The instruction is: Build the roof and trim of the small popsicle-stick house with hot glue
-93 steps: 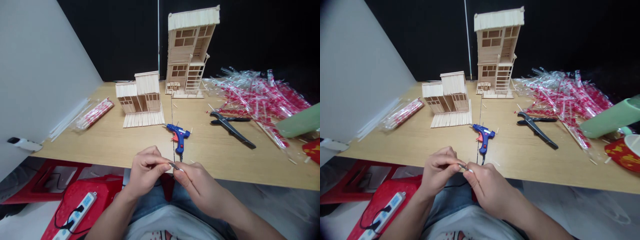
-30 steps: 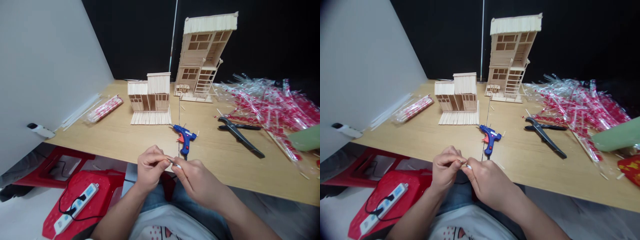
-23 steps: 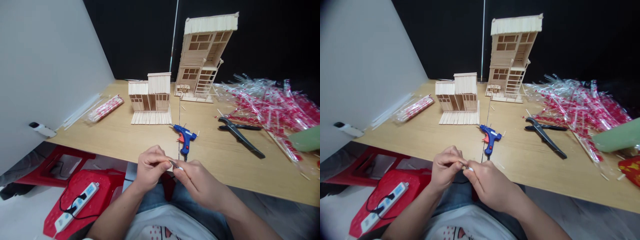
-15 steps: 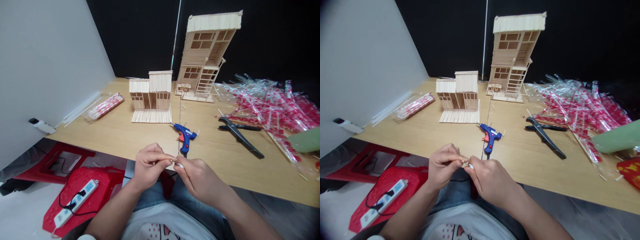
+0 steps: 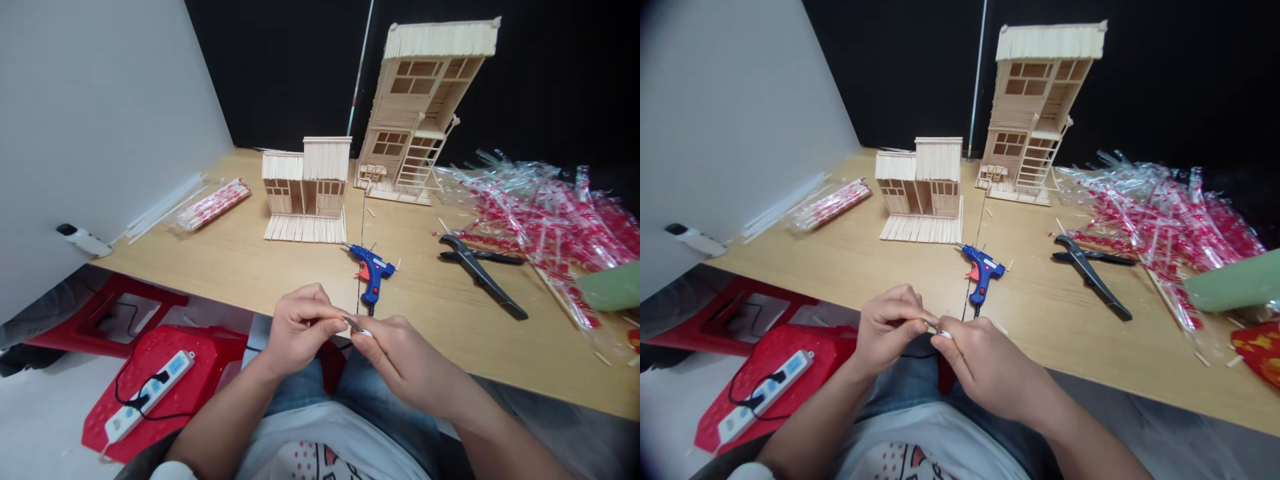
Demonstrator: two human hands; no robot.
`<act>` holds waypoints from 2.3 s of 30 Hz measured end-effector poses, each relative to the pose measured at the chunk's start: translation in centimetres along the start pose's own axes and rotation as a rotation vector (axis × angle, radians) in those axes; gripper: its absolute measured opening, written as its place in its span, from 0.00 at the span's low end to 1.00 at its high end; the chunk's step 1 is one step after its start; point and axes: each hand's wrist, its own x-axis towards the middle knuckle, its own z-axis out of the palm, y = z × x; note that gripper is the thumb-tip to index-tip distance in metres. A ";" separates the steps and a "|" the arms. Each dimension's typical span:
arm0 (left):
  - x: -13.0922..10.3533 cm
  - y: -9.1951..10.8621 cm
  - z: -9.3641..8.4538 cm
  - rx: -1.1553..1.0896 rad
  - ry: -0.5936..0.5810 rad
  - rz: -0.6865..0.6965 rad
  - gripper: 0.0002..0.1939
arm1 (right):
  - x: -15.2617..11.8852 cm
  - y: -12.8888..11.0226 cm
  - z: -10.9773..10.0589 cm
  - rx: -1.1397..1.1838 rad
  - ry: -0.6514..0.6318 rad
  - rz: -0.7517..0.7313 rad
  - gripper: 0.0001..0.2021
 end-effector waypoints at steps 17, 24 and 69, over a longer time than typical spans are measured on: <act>-0.1 -1.2 0.5 -0.079 -0.003 -0.018 0.06 | 0.1 0.1 0.7 0.039 0.044 -0.006 0.16; 0.1 -0.8 0.1 0.095 -0.118 0.019 0.07 | -0.1 0.6 0.8 0.062 0.020 0.009 0.14; -0.3 0.9 -0.6 0.261 0.001 0.125 0.11 | -0.8 1.6 0.4 -0.310 0.392 -0.234 0.11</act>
